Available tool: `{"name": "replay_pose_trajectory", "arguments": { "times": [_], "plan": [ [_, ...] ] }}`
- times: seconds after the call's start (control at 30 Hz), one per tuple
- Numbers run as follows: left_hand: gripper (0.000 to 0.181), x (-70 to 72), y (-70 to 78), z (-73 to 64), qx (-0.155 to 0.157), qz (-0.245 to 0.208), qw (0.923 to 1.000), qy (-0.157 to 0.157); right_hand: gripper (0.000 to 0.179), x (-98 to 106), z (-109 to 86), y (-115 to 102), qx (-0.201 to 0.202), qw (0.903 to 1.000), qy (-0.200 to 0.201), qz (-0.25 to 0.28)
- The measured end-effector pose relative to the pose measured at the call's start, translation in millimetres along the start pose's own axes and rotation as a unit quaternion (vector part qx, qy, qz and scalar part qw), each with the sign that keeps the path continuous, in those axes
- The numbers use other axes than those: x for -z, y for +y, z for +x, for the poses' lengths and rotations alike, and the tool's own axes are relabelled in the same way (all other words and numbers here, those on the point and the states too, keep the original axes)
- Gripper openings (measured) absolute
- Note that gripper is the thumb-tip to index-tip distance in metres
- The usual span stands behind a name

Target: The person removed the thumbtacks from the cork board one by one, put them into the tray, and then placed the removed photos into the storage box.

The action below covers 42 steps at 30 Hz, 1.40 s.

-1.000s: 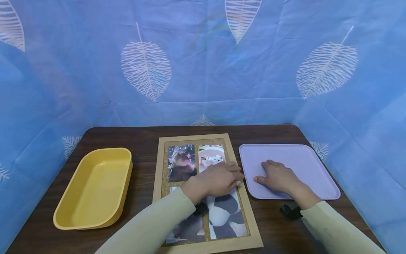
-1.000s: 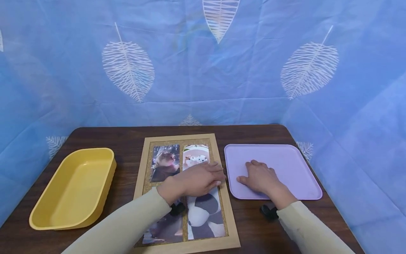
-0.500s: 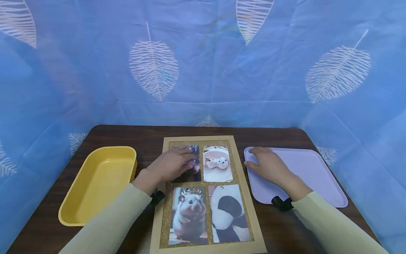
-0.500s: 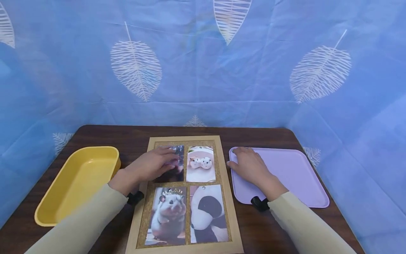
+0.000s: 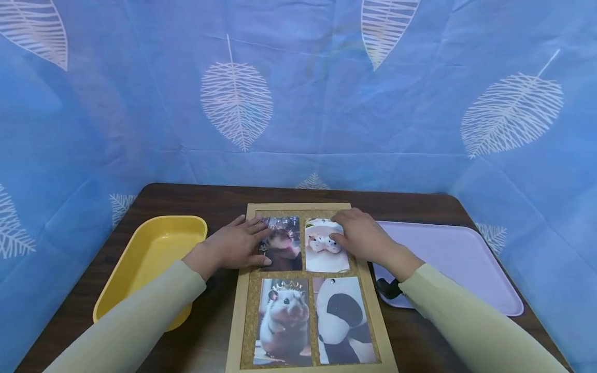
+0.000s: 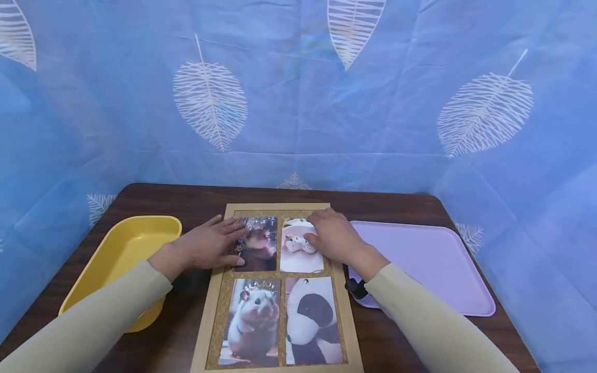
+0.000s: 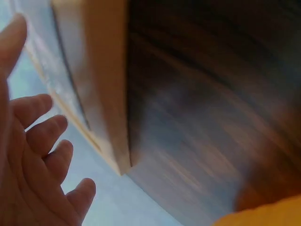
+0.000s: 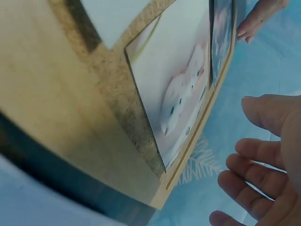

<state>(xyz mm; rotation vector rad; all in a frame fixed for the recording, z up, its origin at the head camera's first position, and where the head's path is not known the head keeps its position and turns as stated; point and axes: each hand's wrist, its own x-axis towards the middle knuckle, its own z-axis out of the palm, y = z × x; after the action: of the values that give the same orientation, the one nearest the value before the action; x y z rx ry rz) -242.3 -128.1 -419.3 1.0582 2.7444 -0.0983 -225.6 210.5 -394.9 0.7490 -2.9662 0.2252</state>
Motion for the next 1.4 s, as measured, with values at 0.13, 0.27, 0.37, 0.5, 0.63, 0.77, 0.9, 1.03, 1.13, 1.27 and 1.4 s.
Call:
{"name": "replay_pose_trajectory", "arguments": {
  "times": [0.13,0.27,0.37,0.5,0.63,0.77,0.9,1.03,1.13,1.27,1.4],
  "plan": [
    [0.089,-4.5,-1.1,0.3,-0.007,0.027,0.9993,-0.023,0.043,-2.6,9.5,-2.6,0.018,0.9997,-0.015,-0.007],
    [0.087,-5.9,-2.1,1.2,-0.009,0.035,0.9986,-0.039,0.042,-4.7,18.9,-4.4,0.039,0.9987,-0.025,-0.023],
    [0.085,-7.2,-3.2,1.1,-0.011,0.033,0.9984,-0.045,0.039,-3.6,28.0,-7.4,0.054,0.9976,-0.026,-0.035],
    [0.084,-8.9,-5.2,-1.2,-0.012,0.022,0.9985,-0.048,0.034,-1.6,46.3,-12.1,0.076,0.9953,-0.025,-0.054],
    [0.084,-10.9,-7.1,-2.3,-0.014,0.012,0.9987,-0.048,0.026,-1.8,69.4,-15.9,0.123,0.9892,-0.012,-0.079],
    [0.083,-12.5,-8.6,-1.4,-0.018,0.007,0.9987,-0.047,0.018,-3.3,93.2,-17.8,0.189,0.9768,0.0,-0.1],
    [0.084,-12.8,-10.7,-0.1,-0.015,0.01,0.9985,-0.051,0.014,-5.2,116.7,-20.7,0.242,0.9636,-0.017,-0.113],
    [0.085,-13.8,-12.5,0.0,-0.018,0.017,0.9986,-0.047,0.014,-10.9,135.2,-24.0,0.278,0.9487,-0.049,-0.142],
    [0.085,-13.5,-12.8,-0.4,-0.023,0.018,0.9986,-0.044,0.019,-16.4,144.5,-25.8,0.295,0.938,-0.071,-0.168],
    [0.085,-13.7,-13.2,-0.1,-0.021,0.019,0.9984,-0.049,0.028,-23.9,153.9,-29.4,0.33,0.9167,-0.078,-0.211],
    [0.085,-15.5,-13.7,1.4,-0.016,0.021,0.9983,-0.052,0.021,-30.6,161.5,-34.5,0.38,0.8832,-0.066,-0.267]
  ]
}}
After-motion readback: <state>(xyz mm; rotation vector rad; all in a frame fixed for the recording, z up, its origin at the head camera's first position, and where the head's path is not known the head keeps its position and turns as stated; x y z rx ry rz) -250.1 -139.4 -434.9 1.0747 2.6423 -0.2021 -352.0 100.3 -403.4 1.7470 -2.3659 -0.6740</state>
